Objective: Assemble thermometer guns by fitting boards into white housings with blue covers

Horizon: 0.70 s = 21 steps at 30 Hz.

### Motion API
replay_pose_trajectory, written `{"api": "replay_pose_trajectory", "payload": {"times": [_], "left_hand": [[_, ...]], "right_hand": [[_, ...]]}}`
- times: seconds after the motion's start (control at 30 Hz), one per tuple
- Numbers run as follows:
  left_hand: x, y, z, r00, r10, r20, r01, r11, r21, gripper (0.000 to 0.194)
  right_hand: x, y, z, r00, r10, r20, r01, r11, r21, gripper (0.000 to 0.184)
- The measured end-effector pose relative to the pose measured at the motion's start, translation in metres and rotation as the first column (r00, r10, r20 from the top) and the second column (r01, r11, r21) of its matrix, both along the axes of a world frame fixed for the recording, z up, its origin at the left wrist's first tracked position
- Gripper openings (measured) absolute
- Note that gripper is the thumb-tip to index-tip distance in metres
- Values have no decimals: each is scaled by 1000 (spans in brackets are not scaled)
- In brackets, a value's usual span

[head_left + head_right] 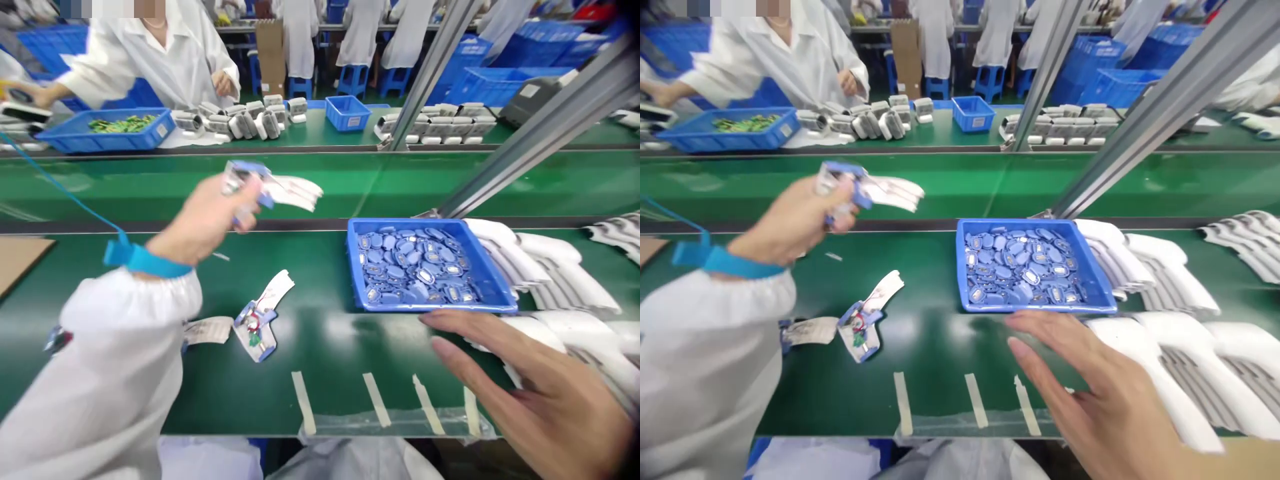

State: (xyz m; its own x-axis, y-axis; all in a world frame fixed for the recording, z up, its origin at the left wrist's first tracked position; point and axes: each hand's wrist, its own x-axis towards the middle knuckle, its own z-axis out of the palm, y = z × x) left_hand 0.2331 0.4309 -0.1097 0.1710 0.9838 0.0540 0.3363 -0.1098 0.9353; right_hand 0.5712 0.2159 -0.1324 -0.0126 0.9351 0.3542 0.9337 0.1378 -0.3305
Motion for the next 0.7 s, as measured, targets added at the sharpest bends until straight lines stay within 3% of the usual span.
{"api": "replay_pose_trajectory", "payload": {"times": [0.07, 0.13, 0.27, 0.37, 0.53, 0.63, 0.7], "left_hand": [[25, -68, -3, 991, -134, 12, 134, 991, 18, 36], [52, -127, -15, 963, -267, 48, 266, 964, 13, 26], [94, -203, -45, 948, -302, 95, 306, 952, -28, 14], [114, -230, -57, 947, -306, 102, 309, 951, -17, 14], [133, -248, -63, 937, -347, 49, 346, 938, 19, 15], [141, -249, -68, 934, -357, 2, 356, 934, 36, 14], [143, -243, -73, 955, -274, -109, 283, 956, 80, 14]], "right_hand": [[-19, -1, 1, 993, 85, -82, -81, 996, 45, 20], [-30, -8, 4, 976, 157, -148, -145, 985, 89, 19], [-35, -32, -1, 950, 252, -184, -228, 963, 142, 20], [-28, -52, -13, 960, 252, -121, -224, 952, 208, 16], [-16, -73, -26, 971, 239, 2, -231, 937, 260, 12], [-16, -76, -22, 974, 227, -3, -221, 950, 220, 17], [-17, -74, -15, 976, 217, 8, -214, 958, 193, 22]]}}
